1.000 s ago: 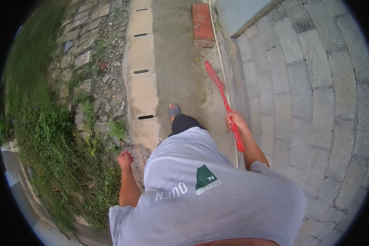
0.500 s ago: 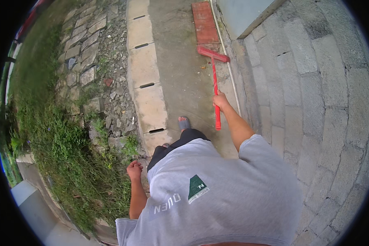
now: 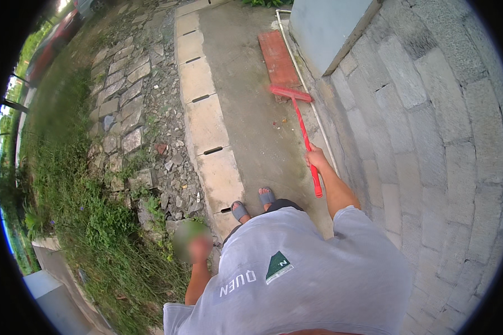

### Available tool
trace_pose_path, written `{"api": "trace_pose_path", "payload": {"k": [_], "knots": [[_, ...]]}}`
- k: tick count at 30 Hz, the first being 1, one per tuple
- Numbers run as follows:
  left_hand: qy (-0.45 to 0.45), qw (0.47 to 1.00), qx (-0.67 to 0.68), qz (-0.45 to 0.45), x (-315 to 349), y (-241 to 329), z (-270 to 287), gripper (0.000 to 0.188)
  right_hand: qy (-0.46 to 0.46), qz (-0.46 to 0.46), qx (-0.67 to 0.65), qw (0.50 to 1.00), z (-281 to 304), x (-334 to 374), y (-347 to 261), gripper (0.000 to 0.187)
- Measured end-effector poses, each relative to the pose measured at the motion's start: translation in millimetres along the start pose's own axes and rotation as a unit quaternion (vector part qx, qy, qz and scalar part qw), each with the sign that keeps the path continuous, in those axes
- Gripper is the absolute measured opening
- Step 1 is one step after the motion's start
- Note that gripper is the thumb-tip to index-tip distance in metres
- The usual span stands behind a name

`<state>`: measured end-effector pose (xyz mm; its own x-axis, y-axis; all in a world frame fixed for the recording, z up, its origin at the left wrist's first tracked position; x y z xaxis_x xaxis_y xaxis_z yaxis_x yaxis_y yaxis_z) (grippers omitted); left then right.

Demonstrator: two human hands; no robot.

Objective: The person sweeps an outdoor concrete walkway with a broom, picks up a small piece of debris by hand, and then sweeps the accumulated dirt into a red dustpan inside a parking garage.

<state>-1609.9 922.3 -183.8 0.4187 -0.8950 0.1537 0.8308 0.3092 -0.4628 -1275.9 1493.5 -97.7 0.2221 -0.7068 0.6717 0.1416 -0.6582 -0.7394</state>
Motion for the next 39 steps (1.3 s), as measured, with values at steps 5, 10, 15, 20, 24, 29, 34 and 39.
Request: {"api": "trace_pose_path", "payload": {"k": [5,10,15,20,24,29,34,39], "knots": [[0.048,0.993,-0.104,0.0,-22.7,-24.2,-3.6,0.028,-0.044,-0.035,0.033,0.998,-24.6,-4.5,16.2,0.074],[0.062,0.994,-0.091,0.003,-4.3,-24.4,15.1,0.026,-0.147,-0.043,0.158,0.975,-14.5,67.9,-0.5,0.071],[-0.074,0.976,0.205,0.024,-1.2,-7.5,50.6,0.014,-0.072,-0.008,0.146,0.987,9.1,90.6,-3.8,0.072],[0.041,0.965,0.253,0.051,-14.9,-16.9,69.7,0.006,0.014,-0.023,0.099,0.995,14.5,35.3,16.0,0.067],[-0.075,0.954,0.289,0.037,-54.0,-29.2,87.5,0.02,0.06,-0.056,0.01,0.997,-18.9,45.5,43.5,0.047],[-0.011,0.94,0.338,0.035,-48.5,-21.3,92.9,0.029,-0.076,-0.178,-0.093,0.977,-8.8,117.0,10.1,0.046],[0.047,0.95,0.307,-0.008,-41.2,-20.6,63.3,0.035,-0.009,-0.12,-0.057,0.991,17.0,155.9,-3.3,0.054],[-0.08,0.92,0.383,0.015,-47.7,-20.7,50.3,0.032,0.072,-0.025,-0.005,0.997,35.7,86.4,53.1,0.061]]}}
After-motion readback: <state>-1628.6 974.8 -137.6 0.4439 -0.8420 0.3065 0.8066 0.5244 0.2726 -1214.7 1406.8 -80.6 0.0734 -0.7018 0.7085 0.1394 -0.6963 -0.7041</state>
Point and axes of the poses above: each hand's wrist, its own x-axis away from the middle knuckle, its own z-axis out of the back of the hand, y = z × x, the point moved 7 cm from there along -x, towards the middle knuckle, and after that the axes turned 13 degrees about -x, right-handed, at the moved point
